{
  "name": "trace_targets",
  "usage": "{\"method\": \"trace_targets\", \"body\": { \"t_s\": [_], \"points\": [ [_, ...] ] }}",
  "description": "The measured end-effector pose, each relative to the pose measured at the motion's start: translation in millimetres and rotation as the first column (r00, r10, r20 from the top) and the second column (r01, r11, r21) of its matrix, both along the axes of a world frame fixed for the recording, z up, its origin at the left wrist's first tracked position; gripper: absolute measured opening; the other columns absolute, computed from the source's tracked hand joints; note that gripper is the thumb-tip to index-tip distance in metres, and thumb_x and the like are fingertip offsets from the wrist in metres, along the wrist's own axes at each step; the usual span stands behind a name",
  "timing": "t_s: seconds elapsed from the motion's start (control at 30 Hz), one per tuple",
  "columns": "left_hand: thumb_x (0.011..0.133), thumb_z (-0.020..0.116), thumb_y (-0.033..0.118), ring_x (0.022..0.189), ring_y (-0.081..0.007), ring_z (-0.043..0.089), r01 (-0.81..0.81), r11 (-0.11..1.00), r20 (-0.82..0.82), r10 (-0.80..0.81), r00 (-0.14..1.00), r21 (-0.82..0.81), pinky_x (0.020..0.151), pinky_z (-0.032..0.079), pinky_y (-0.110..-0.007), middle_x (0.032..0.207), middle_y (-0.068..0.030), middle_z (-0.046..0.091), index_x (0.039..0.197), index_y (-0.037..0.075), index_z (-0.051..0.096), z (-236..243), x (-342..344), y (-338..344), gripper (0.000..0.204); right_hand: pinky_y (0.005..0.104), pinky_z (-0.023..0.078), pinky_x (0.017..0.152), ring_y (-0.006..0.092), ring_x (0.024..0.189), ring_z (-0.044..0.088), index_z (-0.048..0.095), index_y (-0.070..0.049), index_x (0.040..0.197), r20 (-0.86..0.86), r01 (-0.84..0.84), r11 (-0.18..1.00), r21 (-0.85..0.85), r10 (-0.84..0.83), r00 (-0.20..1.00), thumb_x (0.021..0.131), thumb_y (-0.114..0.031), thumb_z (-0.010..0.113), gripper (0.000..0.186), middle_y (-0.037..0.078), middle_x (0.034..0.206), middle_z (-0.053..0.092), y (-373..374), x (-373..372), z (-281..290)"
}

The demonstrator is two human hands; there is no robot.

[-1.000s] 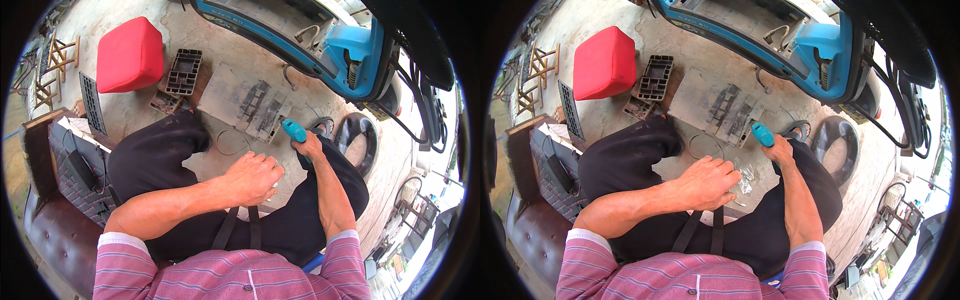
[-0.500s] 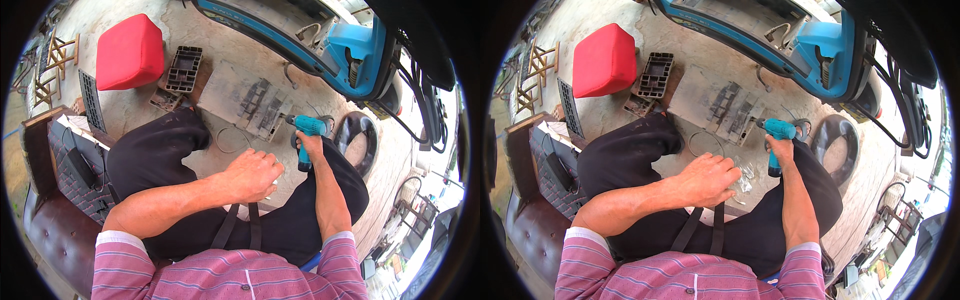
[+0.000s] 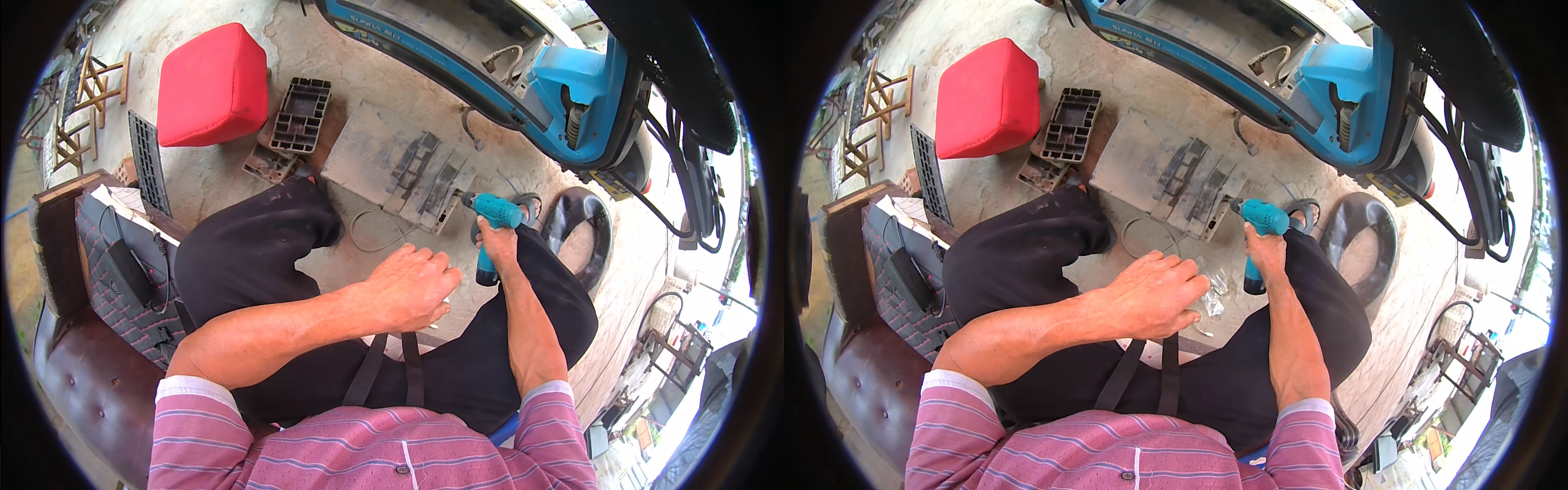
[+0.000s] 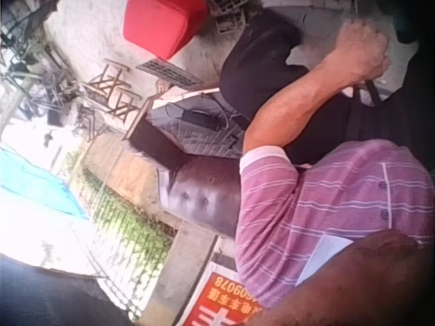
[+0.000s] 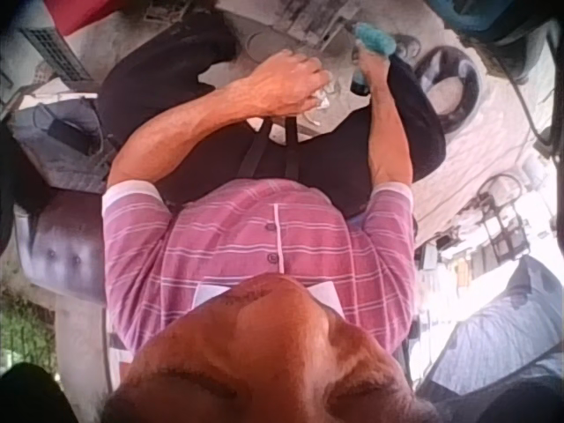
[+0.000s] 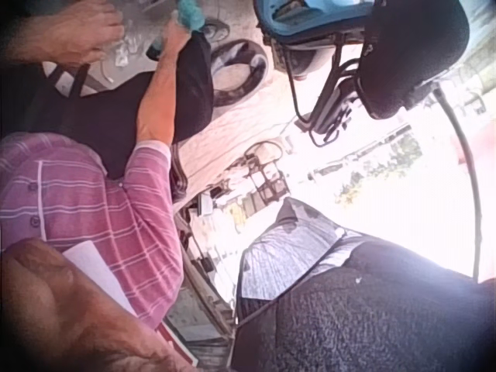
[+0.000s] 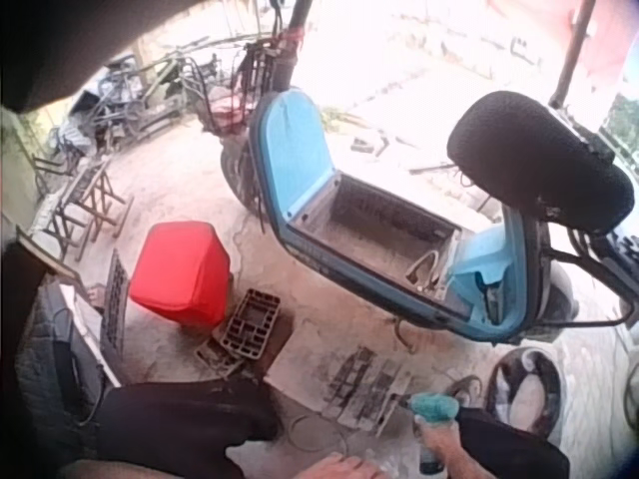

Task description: The person walks to a scooter repair shop, opens the seat of a blue scooter, removes the battery, and uses a cordless drill to work on the battery casing. The person then uses the drill on the scooter frame.

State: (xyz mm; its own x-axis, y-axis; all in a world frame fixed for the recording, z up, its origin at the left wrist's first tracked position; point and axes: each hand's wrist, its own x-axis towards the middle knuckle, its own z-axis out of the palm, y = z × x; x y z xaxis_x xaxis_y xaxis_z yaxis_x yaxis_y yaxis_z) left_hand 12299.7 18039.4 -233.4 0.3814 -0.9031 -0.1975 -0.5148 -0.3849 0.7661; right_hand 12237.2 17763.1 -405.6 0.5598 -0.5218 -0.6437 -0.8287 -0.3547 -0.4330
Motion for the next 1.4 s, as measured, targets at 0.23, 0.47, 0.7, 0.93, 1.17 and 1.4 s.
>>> {"method": "trace_targets", "body": {
  "t_s": [0.23, 0.47, 0.7, 0.93, 1.17, 1.4],
  "points": [
    [0.082, 0.070, 0.028, 0.095, -0.0340, 0.061, 0.005, 1.000, 0.005, -0.005, 1.000, 0.016, 0.083, 0.045, -0.046, 0.096, -0.0159, 0.059, 0.099, 0.003, 0.059, 0, 0, 0, 0.032, 0.0328, 0.053, 0.064, 0.0172, 0.067, 0.065, 0.067, 0.001, 0.094, 0.036, 0.013, 0.988, 0.155, -0.018, 0.999, 0.082, -0.027, 0.074, 0.030, 0.007, 0.076, 0.067, 0, -6, -4],
    [0.082, 0.071, 0.028, 0.095, -0.0339, 0.061, 0.000, 1.000, 0.008, 0.000, 1.000, 0.018, 0.082, 0.046, -0.046, 0.096, -0.0156, 0.059, 0.100, 0.003, 0.059, -2, 1, 0, 0.033, 0.0342, 0.049, 0.062, 0.0176, 0.066, 0.060, 0.062, -0.004, 0.088, -0.043, 0.137, 0.896, 0.422, -0.131, 0.990, 0.081, -0.013, 0.071, 0.015, 0.005, 0.073, 0.061, 9, -7, -12],
    [0.081, 0.071, 0.027, 0.091, -0.0335, 0.061, -0.014, 1.000, 0.022, 0.014, 1.000, -0.016, 0.081, 0.046, -0.045, 0.093, -0.0146, 0.058, 0.100, 0.004, 0.059, -4, 0, 0, 0.032, 0.0341, 0.050, 0.059, 0.0185, 0.060, 0.058, 0.060, -0.002, 0.084, -0.086, 0.203, 0.893, 0.401, -0.184, 0.979, 0.078, -0.007, 0.064, 0.008, 0.007, 0.071, 0.059, 3, -1, -14],
    [0.080, 0.071, 0.027, 0.091, -0.0333, 0.060, -0.027, 0.999, 0.015, 0.028, 0.999, -0.029, 0.080, 0.046, -0.045, 0.092, -0.0145, 0.058, 0.098, 0.004, 0.059, -2, 0, -1, 0.032, 0.0342, 0.049, 0.056, 0.0195, 0.059, 0.058, 0.059, 0.000, 0.082, -0.084, 0.251, 0.888, 0.385, -0.237, 0.968, 0.077, -0.006, 0.063, 0.008, 0.008, 0.069, 0.059, 19, 16, 9],
    [0.081, 0.071, 0.027, 0.091, -0.0334, 0.060, -0.007, 1.000, 0.025, 0.007, 1.000, 0.000, 0.080, 0.046, -0.046, 0.091, -0.0148, 0.058, 0.097, 0.003, 0.058, -3, 1, -5, 0.032, 0.0340, 0.050, 0.056, 0.0189, 0.058, 0.059, 0.059, -0.001, 0.082, -0.088, 0.267, 0.880, 0.393, -0.253, 0.963, 0.077, -0.007, 0.063, 0.009, 0.008, 0.069, 0.059, 15, 12, 4],
    [0.081, 0.071, 0.027, 0.092, -0.0334, 0.060, -0.006, 1.000, 0.021, 0.006, 1.000, -0.002, 0.081, 0.045, -0.045, 0.093, -0.0152, 0.059, 0.098, 0.003, 0.058, -4, 0, -3, 0.032, 0.0335, 0.050, 0.056, 0.0185, 0.058, 0.058, 0.059, -0.002, 0.077, -0.062, 0.235, 0.895, 0.380, -0.229, 0.971, 0.077, -0.007, 0.063, 0.007, 0.007, 0.068, 0.059, 14, 9, 1]
  ]
}}
